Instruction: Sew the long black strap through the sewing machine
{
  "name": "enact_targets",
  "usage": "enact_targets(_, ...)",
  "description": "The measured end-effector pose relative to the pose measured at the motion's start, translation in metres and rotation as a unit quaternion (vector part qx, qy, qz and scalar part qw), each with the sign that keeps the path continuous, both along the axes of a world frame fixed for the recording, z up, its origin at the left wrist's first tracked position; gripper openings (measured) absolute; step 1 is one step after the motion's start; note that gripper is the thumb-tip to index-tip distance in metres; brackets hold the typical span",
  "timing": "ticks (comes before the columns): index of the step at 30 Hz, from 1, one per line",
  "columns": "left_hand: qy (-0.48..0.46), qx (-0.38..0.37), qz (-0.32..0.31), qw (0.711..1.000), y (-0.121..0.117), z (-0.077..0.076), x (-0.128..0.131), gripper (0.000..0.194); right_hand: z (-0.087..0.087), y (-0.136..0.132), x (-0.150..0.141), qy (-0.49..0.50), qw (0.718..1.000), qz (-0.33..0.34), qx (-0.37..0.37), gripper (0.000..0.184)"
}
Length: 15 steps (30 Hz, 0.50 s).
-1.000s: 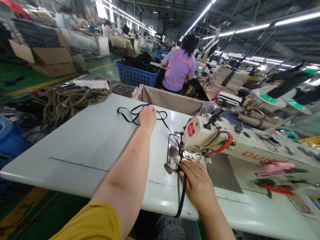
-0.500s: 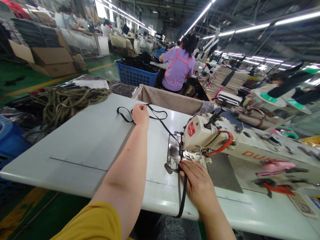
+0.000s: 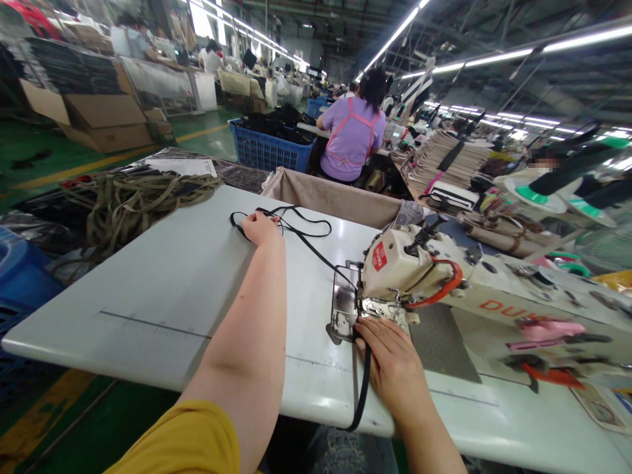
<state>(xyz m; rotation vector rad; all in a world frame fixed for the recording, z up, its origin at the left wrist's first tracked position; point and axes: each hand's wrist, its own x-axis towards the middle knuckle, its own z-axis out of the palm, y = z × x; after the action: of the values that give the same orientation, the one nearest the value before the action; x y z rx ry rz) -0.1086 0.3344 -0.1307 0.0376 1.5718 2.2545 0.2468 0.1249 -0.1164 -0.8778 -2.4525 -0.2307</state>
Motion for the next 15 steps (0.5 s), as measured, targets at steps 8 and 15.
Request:
enact_targets(8, -0.093, 0.028, 0.047, 0.994, -0.018, 0.026, -0.001, 0.011, 0.001, -0.001, 0.000, -0.003, 1.000, -0.001, 0.003, 0.023)
enact_targets(15, 0.211, -0.209, 0.010, 0.955, -0.027, 0.035, 0.011, 0.018, -0.001, -0.001, 0.002, -0.006, 1.000, -0.008, -0.011, 0.025)
